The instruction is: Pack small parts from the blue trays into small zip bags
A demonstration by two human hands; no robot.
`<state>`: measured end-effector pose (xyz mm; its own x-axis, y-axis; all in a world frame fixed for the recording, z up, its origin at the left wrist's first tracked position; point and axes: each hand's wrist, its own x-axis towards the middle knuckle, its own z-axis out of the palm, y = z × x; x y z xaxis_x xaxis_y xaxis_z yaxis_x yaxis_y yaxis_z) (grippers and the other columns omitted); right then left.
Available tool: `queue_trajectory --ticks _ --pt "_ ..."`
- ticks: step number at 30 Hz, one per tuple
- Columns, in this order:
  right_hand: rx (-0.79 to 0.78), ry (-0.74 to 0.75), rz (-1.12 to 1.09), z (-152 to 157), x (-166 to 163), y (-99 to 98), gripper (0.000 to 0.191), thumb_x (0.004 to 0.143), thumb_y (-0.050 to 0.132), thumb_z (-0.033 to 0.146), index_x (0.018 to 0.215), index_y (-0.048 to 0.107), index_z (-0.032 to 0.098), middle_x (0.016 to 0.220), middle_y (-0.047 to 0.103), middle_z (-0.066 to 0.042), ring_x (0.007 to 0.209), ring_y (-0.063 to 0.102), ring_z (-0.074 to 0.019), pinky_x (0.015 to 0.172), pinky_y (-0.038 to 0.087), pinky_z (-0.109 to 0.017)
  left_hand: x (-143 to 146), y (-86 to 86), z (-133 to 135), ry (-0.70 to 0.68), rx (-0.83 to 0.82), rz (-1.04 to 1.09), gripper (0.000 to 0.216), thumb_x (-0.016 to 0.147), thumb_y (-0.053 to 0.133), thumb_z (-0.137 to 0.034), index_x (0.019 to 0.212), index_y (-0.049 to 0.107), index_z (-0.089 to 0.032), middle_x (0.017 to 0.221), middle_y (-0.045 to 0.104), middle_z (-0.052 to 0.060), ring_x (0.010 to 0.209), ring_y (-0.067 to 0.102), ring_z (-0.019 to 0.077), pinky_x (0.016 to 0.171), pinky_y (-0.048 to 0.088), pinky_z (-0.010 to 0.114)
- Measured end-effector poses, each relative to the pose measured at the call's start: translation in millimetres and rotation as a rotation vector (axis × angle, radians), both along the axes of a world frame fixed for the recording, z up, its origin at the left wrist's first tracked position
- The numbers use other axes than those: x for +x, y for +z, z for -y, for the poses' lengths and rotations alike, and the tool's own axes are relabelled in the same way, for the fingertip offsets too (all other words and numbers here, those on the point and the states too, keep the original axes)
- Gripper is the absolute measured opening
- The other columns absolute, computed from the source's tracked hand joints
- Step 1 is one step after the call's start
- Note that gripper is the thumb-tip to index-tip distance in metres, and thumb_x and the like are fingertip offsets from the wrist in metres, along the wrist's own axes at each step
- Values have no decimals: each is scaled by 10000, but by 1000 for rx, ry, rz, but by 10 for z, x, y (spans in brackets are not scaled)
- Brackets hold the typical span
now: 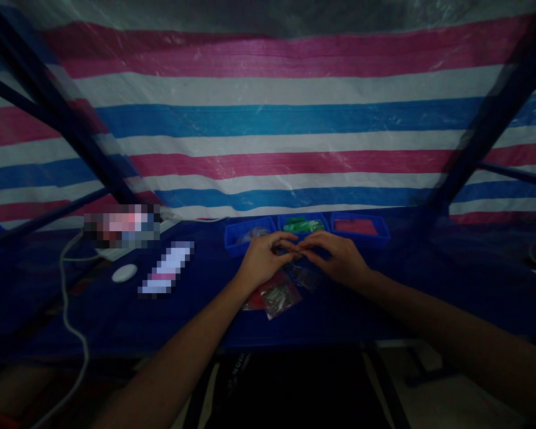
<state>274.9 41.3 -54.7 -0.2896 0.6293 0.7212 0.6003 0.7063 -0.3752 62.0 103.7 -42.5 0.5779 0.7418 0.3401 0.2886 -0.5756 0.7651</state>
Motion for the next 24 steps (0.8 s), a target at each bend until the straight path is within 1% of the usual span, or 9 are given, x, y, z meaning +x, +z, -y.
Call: queue_trajectory --ticks 4,6,9,11,13,15,18,20,24 --pt "7 32 41 -24 -3 -5 203 978 627 207 1156 695 275 1109 757 -42 1092 689 -222 953 575 -399 4 -22 4 -38 -35 13 399 834 767 -272 1225 700 -236 987 807 19 745 730 164 665 536 264" --pt "12 30 44 -28 5 2 244 966 642 199 1196 685 268 1141 747 -57 1128 668 -237 982 560 -421 2 -34 -9 -36 -47 33 422 843 770 -303 1249 687 -227 988 807 25 739 737 167 652 540 260" --pt "-13 0 0 -33 24 -4 296 935 685 212 1228 666 250 1157 736 -71 1031 687 -232 913 573 -408 -5 -50 -32 -36 -76 88 434 856 770 -328 1263 673 -213 999 807 42 778 753 178 686 562 269" --pt "-47 -22 -38 -45 34 -24 266 929 697 235 1194 678 245 1104 748 -61 920 703 -212 838 582 -383 -7 -59 -42 -39 -92 106 428 854 778 -331 1253 675 -218 1013 807 47 813 762 186 725 578 287" --pt "-84 -45 -77 -63 42 -51 212 931 698 257 1142 700 243 1044 763 -46 854 713 -198 795 583 -361 -5 -65 -45 -33 -102 101 431 841 792 -327 1245 680 -225 1014 806 50 803 765 193 716 587 302" --pt "-116 -73 -126 -86 49 -74 183 925 707 273 1105 715 238 1011 775 -38 831 722 -193 773 583 -347 0 -68 -47 -32 -111 101 443 829 803 -323 1243 681 -226 1027 804 58 810 769 204 714 601 321" --pt "-155 -104 -204 -121 61 -101 179 910 725 286 1080 721 233 984 779 -35 832 731 -195 767 588 -342 3 -64 -54 -30 -118 158 434 828 802 -317 1232 679 -221 1069 796 77 908 775 224 790 623 355" --pt "-170 -102 -244 -139 65 -113 184 901 734 288 1075 719 231 971 779 -32 833 735 -195 773 594 -341 1 -60 -61 -19 -112 182 403 843 783 -312 1220 681 -217 1067 797 78 938 775 226 824 627 364" --pt "-173 -93 -239 -143 53 -119 182 901 735 300 1070 721 236 978 784 -32 825 736 -198 769 596 -347 -2 -52 -55 -27 -124 167 368 856 756 -305 1207 703 -211 1037 805 65 935 781 229 856 634 380"
